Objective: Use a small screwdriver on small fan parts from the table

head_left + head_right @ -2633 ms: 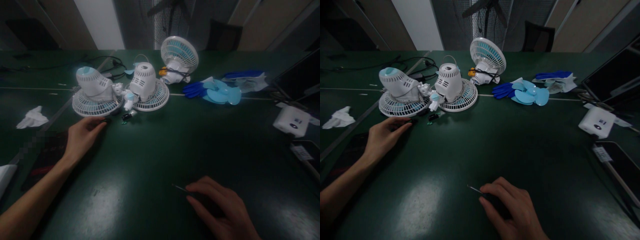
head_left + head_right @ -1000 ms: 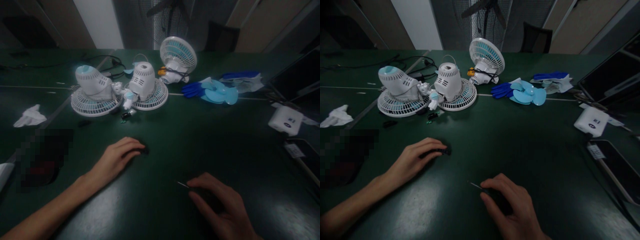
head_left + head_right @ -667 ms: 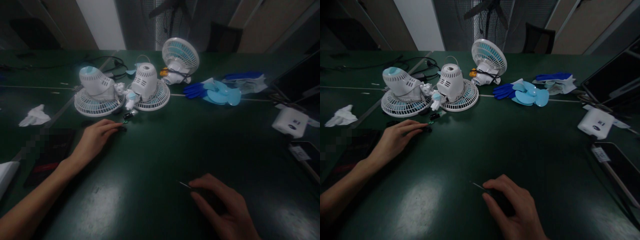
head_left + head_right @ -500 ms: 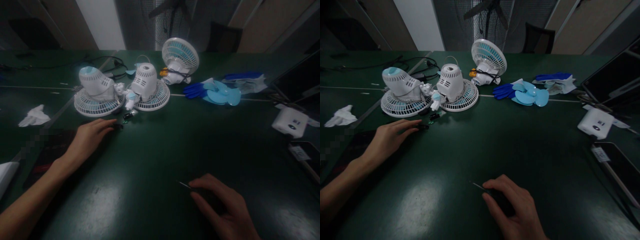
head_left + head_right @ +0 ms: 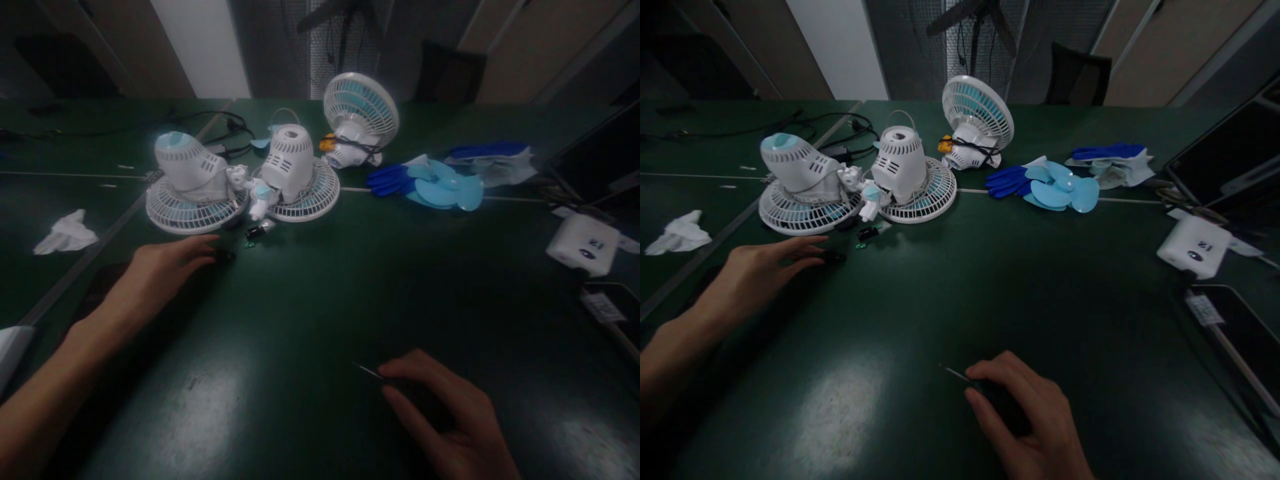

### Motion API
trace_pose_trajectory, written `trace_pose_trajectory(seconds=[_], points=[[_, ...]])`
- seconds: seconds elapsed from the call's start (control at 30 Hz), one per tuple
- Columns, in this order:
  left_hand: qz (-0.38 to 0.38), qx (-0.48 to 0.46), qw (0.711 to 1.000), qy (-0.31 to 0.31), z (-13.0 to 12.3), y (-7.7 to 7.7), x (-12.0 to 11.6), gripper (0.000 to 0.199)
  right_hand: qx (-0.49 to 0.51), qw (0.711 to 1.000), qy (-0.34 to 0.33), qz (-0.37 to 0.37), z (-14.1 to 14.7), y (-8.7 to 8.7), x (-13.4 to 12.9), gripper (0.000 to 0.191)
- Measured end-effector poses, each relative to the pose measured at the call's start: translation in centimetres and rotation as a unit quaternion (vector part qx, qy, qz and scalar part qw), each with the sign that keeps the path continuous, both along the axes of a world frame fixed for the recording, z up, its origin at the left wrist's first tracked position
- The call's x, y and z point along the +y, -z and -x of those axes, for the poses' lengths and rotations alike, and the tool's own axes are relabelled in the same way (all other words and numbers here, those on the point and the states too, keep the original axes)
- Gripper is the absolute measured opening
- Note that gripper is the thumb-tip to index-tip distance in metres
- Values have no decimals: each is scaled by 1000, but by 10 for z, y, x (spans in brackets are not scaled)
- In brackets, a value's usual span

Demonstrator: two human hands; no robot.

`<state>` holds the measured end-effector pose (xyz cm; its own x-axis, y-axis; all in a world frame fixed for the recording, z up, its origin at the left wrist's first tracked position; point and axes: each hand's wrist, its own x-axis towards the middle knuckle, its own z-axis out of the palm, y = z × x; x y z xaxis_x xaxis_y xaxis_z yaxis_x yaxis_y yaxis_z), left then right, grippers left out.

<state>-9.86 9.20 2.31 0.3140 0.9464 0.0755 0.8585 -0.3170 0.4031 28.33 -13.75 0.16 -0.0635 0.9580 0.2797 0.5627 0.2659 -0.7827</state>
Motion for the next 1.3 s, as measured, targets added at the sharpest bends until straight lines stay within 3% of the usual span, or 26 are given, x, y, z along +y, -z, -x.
trace_pose_trajectory(seconds=[0.1, 0.2, 0.5, 0.77, 0.93, 1.13, 1.3], points=[[-13, 67, 997, 44, 8, -1, 2, 72, -3, 1000, -5, 4, -1, 1, 0, 13], [-23, 78, 996, 38, 15, -2, 3, 66, -3, 1000, -5, 5, -1, 1, 0, 13], [-10, -2, 1000, 10, 14, -2, 3, 60, -3, 1000, -4, 4, -1, 1, 0, 11], [-69, 10, 995, 66, 10, 3, 5, 55, -1, 1000, 0, 4, -1, 2, -1, 14], [-61, -2, 997, 37, 5, 4, 3, 57, -2, 1000, -1, 10, -1, 2, -1, 14], [-42, -9, 995, 87, 8, 4, 6, 47, -10, 1000, -12, 5, -3, 4, -3, 15], [-16, 1, 995, 98, 7, 4, 9, 52, -11, 1000, -9, 7, -2, 5, -3, 16]])
